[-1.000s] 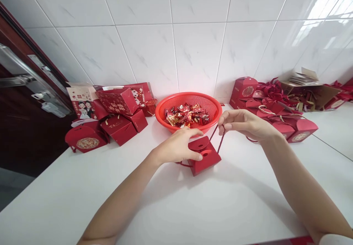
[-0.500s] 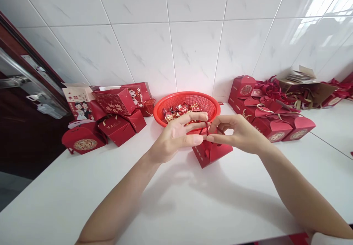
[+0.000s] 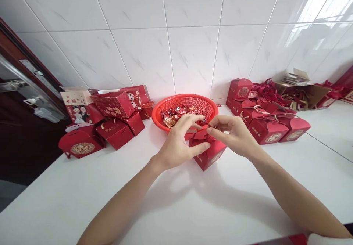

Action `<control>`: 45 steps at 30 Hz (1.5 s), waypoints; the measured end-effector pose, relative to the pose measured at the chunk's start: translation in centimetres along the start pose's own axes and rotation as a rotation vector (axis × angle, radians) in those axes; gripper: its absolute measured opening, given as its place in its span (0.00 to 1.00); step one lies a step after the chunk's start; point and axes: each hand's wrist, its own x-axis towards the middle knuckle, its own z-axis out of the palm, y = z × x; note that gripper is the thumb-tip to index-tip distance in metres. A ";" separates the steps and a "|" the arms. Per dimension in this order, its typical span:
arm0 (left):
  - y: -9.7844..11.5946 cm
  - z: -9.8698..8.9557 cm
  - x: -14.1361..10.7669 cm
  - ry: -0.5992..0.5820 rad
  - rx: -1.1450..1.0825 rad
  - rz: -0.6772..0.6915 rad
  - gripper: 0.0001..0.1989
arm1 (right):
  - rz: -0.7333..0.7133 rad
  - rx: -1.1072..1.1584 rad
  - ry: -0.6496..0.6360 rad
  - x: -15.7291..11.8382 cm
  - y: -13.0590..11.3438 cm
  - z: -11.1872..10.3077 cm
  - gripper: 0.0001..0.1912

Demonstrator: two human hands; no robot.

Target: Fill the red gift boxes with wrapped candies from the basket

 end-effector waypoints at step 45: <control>-8.1 -2.4 3.2 -0.058 0.398 -0.056 0.17 | 0.337 -0.380 1.215 -8.2 14.2 -20.1 0.13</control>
